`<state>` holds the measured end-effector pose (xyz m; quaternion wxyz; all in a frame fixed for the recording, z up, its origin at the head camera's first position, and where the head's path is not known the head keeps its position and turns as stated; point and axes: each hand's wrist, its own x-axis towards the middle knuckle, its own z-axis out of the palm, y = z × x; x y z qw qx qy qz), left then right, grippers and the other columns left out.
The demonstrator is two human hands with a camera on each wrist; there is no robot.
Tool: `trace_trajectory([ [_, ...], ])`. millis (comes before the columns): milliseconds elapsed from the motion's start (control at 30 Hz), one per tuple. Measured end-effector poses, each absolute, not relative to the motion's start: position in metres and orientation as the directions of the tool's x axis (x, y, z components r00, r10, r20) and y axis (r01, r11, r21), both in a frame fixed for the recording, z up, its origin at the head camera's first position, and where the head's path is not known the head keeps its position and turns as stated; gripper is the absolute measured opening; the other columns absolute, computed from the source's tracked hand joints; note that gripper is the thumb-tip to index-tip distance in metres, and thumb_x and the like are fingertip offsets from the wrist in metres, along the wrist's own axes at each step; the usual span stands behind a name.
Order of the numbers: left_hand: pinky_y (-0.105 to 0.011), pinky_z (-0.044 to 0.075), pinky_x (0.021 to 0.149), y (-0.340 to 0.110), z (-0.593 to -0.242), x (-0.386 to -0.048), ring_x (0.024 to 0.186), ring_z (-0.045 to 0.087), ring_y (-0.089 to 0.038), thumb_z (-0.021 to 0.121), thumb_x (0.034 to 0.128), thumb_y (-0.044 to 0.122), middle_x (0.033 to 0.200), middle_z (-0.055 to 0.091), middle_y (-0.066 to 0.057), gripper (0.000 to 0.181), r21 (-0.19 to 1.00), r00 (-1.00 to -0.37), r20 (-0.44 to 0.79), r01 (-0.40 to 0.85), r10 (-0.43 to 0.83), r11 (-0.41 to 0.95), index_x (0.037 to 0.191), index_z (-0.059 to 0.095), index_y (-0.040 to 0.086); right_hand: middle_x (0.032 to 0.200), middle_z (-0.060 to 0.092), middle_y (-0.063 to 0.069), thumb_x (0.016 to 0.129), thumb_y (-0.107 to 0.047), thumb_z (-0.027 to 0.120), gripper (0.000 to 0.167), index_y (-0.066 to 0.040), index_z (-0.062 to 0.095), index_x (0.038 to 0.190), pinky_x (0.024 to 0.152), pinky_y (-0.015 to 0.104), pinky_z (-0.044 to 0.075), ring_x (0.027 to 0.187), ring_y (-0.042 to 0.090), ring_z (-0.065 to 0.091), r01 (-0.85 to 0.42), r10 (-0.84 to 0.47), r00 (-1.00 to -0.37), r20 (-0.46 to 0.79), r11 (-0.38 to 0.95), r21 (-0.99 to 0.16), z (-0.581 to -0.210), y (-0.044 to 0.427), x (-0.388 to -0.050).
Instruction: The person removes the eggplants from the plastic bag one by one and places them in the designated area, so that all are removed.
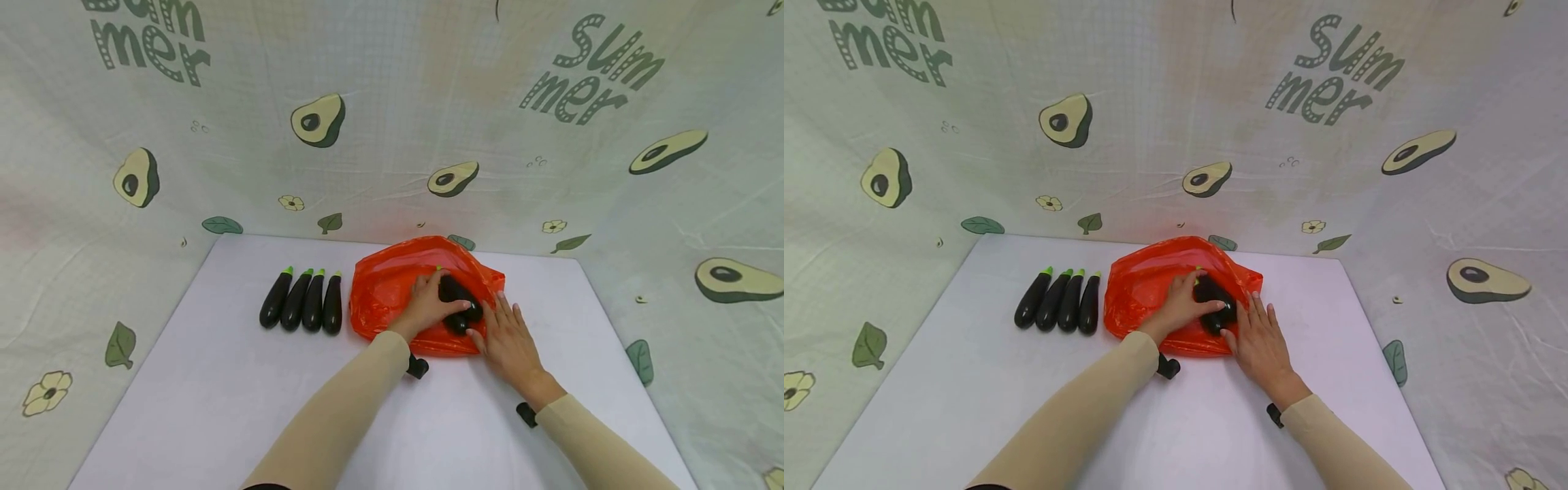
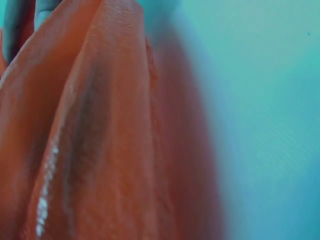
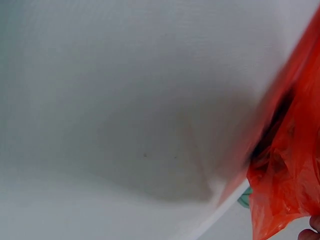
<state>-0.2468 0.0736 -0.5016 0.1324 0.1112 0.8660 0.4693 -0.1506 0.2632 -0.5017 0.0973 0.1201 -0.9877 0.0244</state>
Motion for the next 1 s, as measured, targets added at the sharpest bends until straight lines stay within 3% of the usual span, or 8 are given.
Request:
trace_trajectory([
  [267, -0.055, 0.045, 0.117, 0.074, -0.513, -0.242, 0.145, 0.031, -0.033, 0.089, 0.0809, 0.051, 0.16, 0.029, -0.013, 0.119, 0.734, -0.916, -0.099, 0.196, 0.388, 0.651, 0.168, 0.012, 0.029, 0.162, 0.037, 0.035, 0.104, -0.044, 0.064, 0.077, 0.011, 0.041, 0.154, 0.127, 0.064, 0.022, 0.155, 0.049, 0.03, -0.239, -0.232, -0.952, 0.2, 0.971, -0.014, -0.502, 0.261, -0.15],
  [433, -0.055, 0.044, 0.117, 0.065, -0.521, -0.244, 0.148, 0.03, -0.035, 0.09, 0.0843, 0.034, 0.162, 0.028, -0.016, 0.115, 0.779, -0.911, -0.101, 0.178, 0.4, 0.601, 0.169, 0.011, 0.029, 0.162, 0.037, 0.035, 0.103, -0.041, 0.065, 0.076, 0.01, 0.04, 0.155, 0.127, 0.064, 0.022, 0.155, 0.05, 0.029, -0.241, -0.232, -0.953, 0.195, 0.97, -0.023, -0.502, 0.26, -0.151],
  [633, -0.06, 0.04, 0.119, 0.042, -0.516, -0.25, 0.149, 0.03, -0.038, 0.081, 0.0869, 0.014, 0.166, 0.024, -0.019, 0.104, 0.84, -0.896, -0.147, 0.11, 0.419, 0.531, 0.168, 0.017, 0.027, 0.163, 0.035, 0.036, 0.104, -0.041, 0.064, 0.076, 0.01, 0.04, 0.154, 0.127, 0.064, 0.022, 0.157, 0.049, 0.026, -0.238, -0.228, -0.955, 0.192, 0.971, -0.03, -0.502, 0.262, -0.149],
  [833, -0.063, 0.033, 0.123, 0.026, -0.51, -0.254, 0.151, 0.03, -0.038, 0.071, 0.0932, 0.019, 0.168, 0.022, -0.017, 0.087, 0.833, -0.896, -0.209, 0.046, 0.391, 0.552, 0.167, 0.026, 0.025, 0.164, 0.033, 0.036, 0.104, -0.041, 0.063, 0.077, 0.011, 0.039, 0.155, 0.127, 0.064, 0.02, 0.157, 0.049, 0.024, -0.231, -0.22, -0.958, 0.184, 0.972, -0.042, -0.502, 0.263, -0.148],
  [1000, -0.06, 0.04, 0.12, 0.024, -0.51, -0.26, 0.143, 0.041, -0.036, 0.07, 0.0991, 0.037, 0.161, 0.036, -0.017, 0.076, 0.827, -0.933, -0.195, 0.01, 0.304, 0.562, 0.163, 0.033, 0.018, 0.163, 0.033, 0.036, 0.104, -0.041, 0.063, 0.077, 0.011, 0.04, 0.155, 0.127, 0.064, 0.02, 0.157, 0.049, 0.025, -0.232, -0.218, -0.957, 0.19, 0.971, -0.054, -0.504, 0.261, -0.149],
])
